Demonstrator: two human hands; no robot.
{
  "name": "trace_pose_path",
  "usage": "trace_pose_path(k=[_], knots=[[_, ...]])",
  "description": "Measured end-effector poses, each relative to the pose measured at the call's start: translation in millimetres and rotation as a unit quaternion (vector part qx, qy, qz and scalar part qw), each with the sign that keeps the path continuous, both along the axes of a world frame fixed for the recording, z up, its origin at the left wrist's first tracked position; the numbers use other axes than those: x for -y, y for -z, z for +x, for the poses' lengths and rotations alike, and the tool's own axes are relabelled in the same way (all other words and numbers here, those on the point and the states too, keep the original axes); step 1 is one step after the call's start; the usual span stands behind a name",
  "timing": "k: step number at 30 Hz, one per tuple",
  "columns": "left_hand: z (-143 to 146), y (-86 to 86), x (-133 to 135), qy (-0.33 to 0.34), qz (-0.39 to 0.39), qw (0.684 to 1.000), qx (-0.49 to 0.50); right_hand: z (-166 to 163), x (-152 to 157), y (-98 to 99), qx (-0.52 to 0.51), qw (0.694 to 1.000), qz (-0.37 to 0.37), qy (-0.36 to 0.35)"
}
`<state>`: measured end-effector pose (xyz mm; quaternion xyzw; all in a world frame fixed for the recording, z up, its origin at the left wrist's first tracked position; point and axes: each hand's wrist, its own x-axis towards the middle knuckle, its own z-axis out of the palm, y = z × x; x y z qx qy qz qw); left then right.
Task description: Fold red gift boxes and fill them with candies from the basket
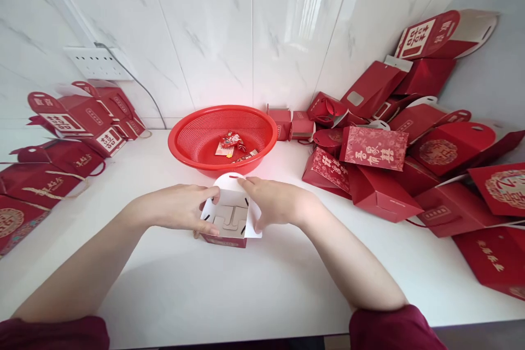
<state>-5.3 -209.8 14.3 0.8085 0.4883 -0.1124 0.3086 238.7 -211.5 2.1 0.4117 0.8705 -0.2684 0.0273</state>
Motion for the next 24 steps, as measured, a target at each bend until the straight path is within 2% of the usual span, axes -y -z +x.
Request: trace_pose_path(k=[2,6,12,18,24], knots=[[3.2,0.3,0.3,0.008,-0.003,1.0,0.007,-5.1,-4.5,2.8,0.044,0.999,-0.012,0.001],[4.7,2.9,-0.1,0.024,-0.015,1.0,0.003,-14.3,-13.8,6.8,0.085,0.994,-0.044,-0.049],[1.1,2.8,3.0,0.04,0.024,0.999,0.022,-14.9,-13.0,2.0,0.056,0.997,-0.011,-0.046],[-9.9,-13.5,-1.3,0.034,0.093,0.992,0.08,-9.1,-7.5,6.1,0.058,0.995,0.078,-0.017],[-28.2,-26.2,-2.5,0.072,0.074,0.99,0.099,-1.4,19.5,-6.3,0.121,0.967,0.219,0.047]])
